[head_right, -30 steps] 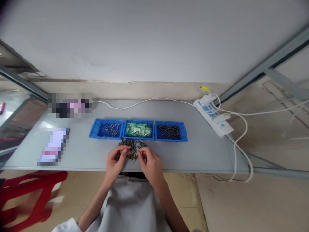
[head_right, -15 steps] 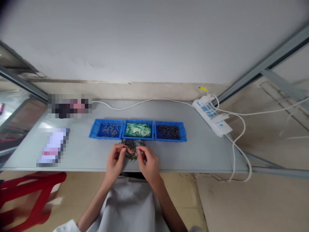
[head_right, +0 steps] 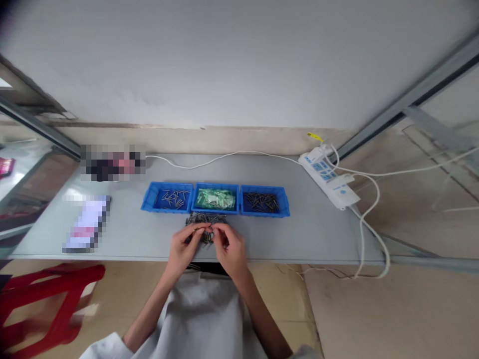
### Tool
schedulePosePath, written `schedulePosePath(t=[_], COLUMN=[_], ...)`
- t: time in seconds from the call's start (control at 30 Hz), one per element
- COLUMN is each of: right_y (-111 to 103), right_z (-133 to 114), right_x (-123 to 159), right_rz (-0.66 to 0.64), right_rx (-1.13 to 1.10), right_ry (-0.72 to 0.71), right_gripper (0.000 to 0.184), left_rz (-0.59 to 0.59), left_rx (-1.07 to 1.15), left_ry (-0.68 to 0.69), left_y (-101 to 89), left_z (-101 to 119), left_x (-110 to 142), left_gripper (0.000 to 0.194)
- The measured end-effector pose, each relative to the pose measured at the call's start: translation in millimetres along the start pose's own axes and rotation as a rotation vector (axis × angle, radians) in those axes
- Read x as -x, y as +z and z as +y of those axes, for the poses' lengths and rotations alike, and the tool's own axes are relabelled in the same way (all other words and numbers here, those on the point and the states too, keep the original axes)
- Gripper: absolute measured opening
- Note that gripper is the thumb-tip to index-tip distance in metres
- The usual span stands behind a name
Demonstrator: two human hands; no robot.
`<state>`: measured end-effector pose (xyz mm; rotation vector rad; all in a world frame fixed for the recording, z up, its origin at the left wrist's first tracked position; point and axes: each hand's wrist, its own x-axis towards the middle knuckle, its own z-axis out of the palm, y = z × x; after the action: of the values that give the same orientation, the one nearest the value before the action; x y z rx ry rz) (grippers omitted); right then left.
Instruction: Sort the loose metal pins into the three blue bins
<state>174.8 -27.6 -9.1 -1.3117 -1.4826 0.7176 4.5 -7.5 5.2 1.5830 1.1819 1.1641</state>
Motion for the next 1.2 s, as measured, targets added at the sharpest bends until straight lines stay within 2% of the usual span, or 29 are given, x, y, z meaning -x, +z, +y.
schedulePosePath(t=[0.33, 0.5, 1.2], right_y=[-2, 4, 7], right_z=[-11, -15, -9], right_x=[-3, -3, 0], right_rz=[0.056, 0.006, 0.046], right_rx=[0.017, 0.068, 0.004], right_ry=[-0.097, -0.173, -0.212], right_gripper=[0.016, 0.015, 0.011], left_rz=[-0.003, -0.064, -0.165], left_rx=[-0.029, -0.067, -0.119], left_ry=[0.054, 0.100, 0.120], left_y=[-0.1, -0.1, -0.1], left_z=[4, -3, -4], left_x=[2, 4, 6], left_gripper=[0.038, 0.042, 0.044])
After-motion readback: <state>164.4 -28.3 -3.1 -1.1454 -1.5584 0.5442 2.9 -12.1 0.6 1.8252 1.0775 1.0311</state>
